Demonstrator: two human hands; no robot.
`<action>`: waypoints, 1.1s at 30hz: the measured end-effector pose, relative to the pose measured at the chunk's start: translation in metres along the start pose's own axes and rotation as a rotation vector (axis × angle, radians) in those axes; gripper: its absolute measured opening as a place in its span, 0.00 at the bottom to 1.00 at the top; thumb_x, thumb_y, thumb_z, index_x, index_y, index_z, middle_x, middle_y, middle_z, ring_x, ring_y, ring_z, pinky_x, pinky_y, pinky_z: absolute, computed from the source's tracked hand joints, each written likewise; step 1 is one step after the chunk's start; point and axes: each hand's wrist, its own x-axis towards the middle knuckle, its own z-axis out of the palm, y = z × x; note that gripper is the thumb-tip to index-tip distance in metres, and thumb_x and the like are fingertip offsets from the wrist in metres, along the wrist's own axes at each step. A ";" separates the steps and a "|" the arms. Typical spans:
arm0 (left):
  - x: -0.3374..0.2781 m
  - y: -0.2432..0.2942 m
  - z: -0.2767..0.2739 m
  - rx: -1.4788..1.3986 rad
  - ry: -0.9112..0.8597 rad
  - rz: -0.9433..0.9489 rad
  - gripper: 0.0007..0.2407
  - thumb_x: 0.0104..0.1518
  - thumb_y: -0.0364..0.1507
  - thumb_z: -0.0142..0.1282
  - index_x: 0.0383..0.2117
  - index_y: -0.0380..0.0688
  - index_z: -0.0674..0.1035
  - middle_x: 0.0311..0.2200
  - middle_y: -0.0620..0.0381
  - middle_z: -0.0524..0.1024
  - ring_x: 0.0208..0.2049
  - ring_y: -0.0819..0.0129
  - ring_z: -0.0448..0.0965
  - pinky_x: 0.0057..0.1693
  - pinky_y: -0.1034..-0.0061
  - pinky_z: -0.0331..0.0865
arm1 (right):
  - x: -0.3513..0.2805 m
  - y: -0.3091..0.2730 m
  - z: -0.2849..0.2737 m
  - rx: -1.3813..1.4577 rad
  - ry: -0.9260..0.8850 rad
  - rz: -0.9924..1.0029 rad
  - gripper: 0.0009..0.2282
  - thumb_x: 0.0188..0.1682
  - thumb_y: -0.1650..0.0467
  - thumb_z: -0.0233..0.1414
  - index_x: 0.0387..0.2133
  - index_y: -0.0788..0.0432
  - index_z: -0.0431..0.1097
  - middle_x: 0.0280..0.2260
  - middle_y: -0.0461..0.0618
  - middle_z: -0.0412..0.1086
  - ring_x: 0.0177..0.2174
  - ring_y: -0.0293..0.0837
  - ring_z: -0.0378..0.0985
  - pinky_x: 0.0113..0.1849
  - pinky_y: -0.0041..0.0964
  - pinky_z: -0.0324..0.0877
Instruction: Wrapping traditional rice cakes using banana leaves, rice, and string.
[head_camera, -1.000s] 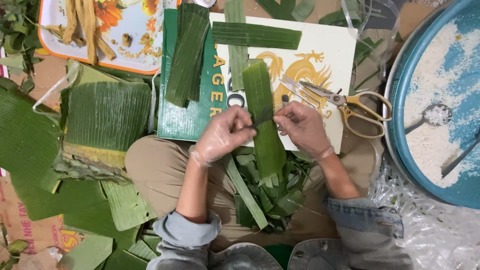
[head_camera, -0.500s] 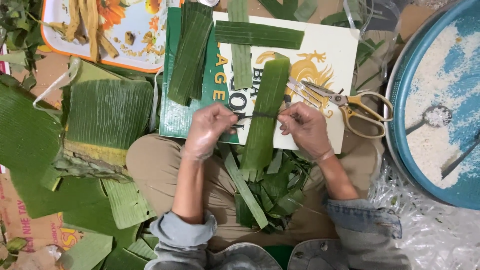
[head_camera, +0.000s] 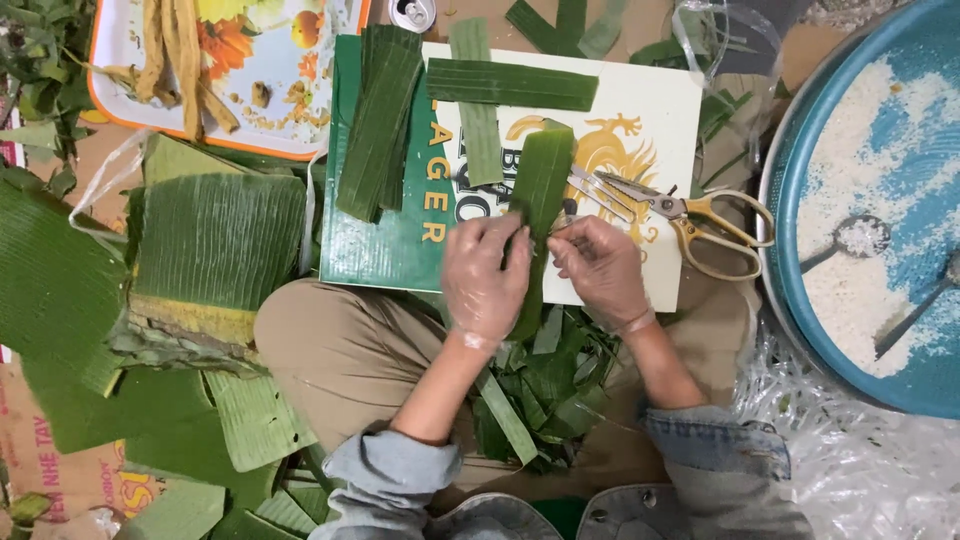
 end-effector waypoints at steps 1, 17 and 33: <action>-0.003 -0.009 0.008 -0.001 0.001 0.001 0.04 0.55 0.26 0.65 0.35 0.44 0.85 0.30 0.54 0.78 0.37 0.57 0.79 0.50 0.66 0.73 | 0.000 -0.001 0.001 0.000 0.001 -0.002 0.05 0.50 0.77 0.60 0.34 0.70 0.75 0.23 0.62 0.72 0.25 0.45 0.79 0.26 0.37 0.80; -0.003 -0.022 0.005 -0.489 -0.072 -0.119 0.06 0.57 0.20 0.62 0.39 0.40 0.82 0.30 0.50 0.80 0.36 0.55 0.83 0.65 0.54 0.62 | -0.012 -0.022 0.019 -0.034 0.247 0.107 0.09 0.53 0.70 0.61 0.34 0.68 0.76 0.21 0.57 0.72 0.19 0.41 0.72 0.23 0.34 0.73; -0.020 -0.030 0.021 0.018 0.132 0.235 0.06 0.56 0.22 0.58 0.39 0.44 0.78 0.33 0.55 0.79 0.34 0.59 0.83 0.59 0.64 0.75 | 0.012 -0.032 0.015 -0.504 0.031 -0.415 0.05 0.53 0.71 0.63 0.33 0.60 0.75 0.28 0.56 0.73 0.27 0.58 0.77 0.30 0.48 0.70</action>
